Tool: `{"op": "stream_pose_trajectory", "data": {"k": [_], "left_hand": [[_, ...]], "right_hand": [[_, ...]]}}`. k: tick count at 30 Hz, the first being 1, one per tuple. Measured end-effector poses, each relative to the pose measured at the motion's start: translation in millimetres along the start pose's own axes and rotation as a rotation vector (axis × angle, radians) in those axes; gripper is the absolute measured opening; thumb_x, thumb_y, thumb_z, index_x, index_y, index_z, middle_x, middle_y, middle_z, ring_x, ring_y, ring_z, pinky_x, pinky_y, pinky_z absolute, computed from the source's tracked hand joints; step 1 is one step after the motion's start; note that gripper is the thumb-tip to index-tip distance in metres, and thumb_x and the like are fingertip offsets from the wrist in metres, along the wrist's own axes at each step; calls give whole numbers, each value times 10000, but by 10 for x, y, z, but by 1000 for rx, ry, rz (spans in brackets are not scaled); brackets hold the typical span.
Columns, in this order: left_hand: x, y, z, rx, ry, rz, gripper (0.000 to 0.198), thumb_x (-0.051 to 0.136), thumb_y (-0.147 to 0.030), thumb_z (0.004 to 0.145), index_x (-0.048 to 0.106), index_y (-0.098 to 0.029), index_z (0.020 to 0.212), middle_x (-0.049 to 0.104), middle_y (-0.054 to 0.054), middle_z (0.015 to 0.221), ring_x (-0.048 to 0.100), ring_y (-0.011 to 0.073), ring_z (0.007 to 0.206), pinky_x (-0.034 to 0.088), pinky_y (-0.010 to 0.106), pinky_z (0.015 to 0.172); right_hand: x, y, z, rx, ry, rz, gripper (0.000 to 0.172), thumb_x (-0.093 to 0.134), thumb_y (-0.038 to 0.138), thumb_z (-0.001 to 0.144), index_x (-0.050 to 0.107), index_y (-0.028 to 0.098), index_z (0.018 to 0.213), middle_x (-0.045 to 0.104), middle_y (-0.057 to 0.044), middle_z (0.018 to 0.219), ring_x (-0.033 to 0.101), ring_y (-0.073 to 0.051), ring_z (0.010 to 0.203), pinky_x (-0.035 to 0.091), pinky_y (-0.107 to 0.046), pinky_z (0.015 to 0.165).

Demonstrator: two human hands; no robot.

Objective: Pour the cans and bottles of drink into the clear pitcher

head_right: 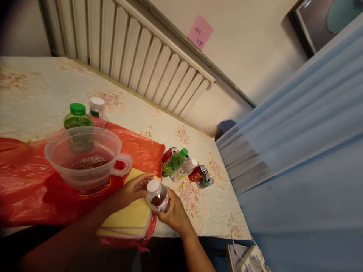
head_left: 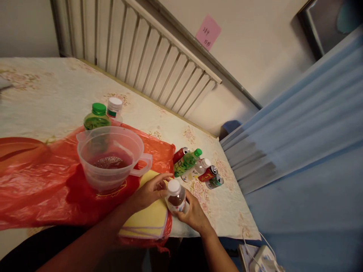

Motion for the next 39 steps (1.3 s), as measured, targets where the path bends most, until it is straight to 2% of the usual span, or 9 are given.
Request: {"op": "stream_pose_trajectory", "data": {"k": [3, 5, 9, 13, 20, 24, 29, 33, 39], "left_hand": [[-17, -73, 5, 30, -46, 38, 602, 738, -458, 778, 554, -208, 1295, 604, 97, 1245, 565, 255, 1105, 447, 386, 959], [-38, -104, 6, 40, -81, 81, 564, 736, -458, 775, 585, -190, 1248, 619, 96, 1203, 575, 259, 1091, 455, 390, 955], [-68, -135, -2, 57, -101, 109, 578, 726, -423, 783, 565, -195, 1289, 627, 82, 1154, 598, 227, 1017, 472, 373, 922], [-75, -173, -27, 90, -111, 119, 590, 737, -385, 776, 554, -221, 1313, 614, 79, 1209, 591, 220, 1048, 467, 356, 928], [-88, -213, -41, 120, -143, 112, 407, 721, -348, 794, 619, -200, 1159, 652, 54, 1055, 618, 204, 979, 492, 321, 856], [-76, -215, -36, 140, -178, 132, 389, 720, -333, 771, 609, -191, 1116, 652, 43, 1002, 625, 192, 925, 500, 310, 820], [-42, -267, -86, 190, -300, 396, 299, 666, -259, 775, 608, -198, 1061, 643, 13, 911, 604, 163, 833, 488, 286, 754], [5, -354, -154, 286, -362, 642, 249, 652, -224, 769, 604, -201, 1012, 639, 3, 881, 572, 149, 778, 469, 276, 716], [61, -441, -217, 380, -386, 730, 238, 592, -247, 848, 597, -188, 1078, 661, 54, 966, 605, 189, 880, 494, 325, 805]], "right_hand": [[6, 32, 77, -13, 46, 4, 694, 739, 137, 659, 551, 193, 1324, 638, -87, 1307, 603, -262, 1190, 446, -381, 1055], [13, 36, 113, -9, 61, 18, 703, 731, 132, 660, 539, 183, 1334, 633, -92, 1309, 602, -262, 1190, 458, -375, 1039], [22, 41, 146, 9, 95, 63, 697, 687, 102, 663, 526, 165, 1338, 650, -96, 1278, 618, -255, 1161, 487, -358, 1001], [21, 56, 159, 0, 97, 55, 699, 697, 98, 651, 533, 161, 1327, 648, -95, 1276, 619, -254, 1154, 478, -353, 1007], [51, 49, 173, 46, 113, 67, 730, 708, 75, 645, 529, 210, 1339, 635, -63, 1303, 597, -247, 1184, 458, -357, 1029], [87, 40, 173, 79, 110, 105, 731, 753, 116, 654, 533, 221, 1343, 657, -42, 1250, 621, -237, 1119, 474, -350, 1000], [112, 20, 167, 65, 89, 20, 670, 746, 112, 654, 578, 229, 1291, 684, -27, 1174, 642, -224, 1029, 499, -326, 937], [94, 1, 146, 31, 79, -27, 640, 761, 163, 669, 586, 222, 1282, 689, -35, 1139, 651, -218, 982, 514, -319, 889], [-19, 101, 101, 28, 77, -105, 478, 737, 215, 714, 639, 208, 1181, 710, -36, 1062, 661, -213, 912, 527, -312, 852]]}}
Point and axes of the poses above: each hand's wrist, its own z-axis towards the middle knuckle, its own x-axis out of the palm, y = z × x, the point moved 1 cm from there along z, towards the middle knuckle
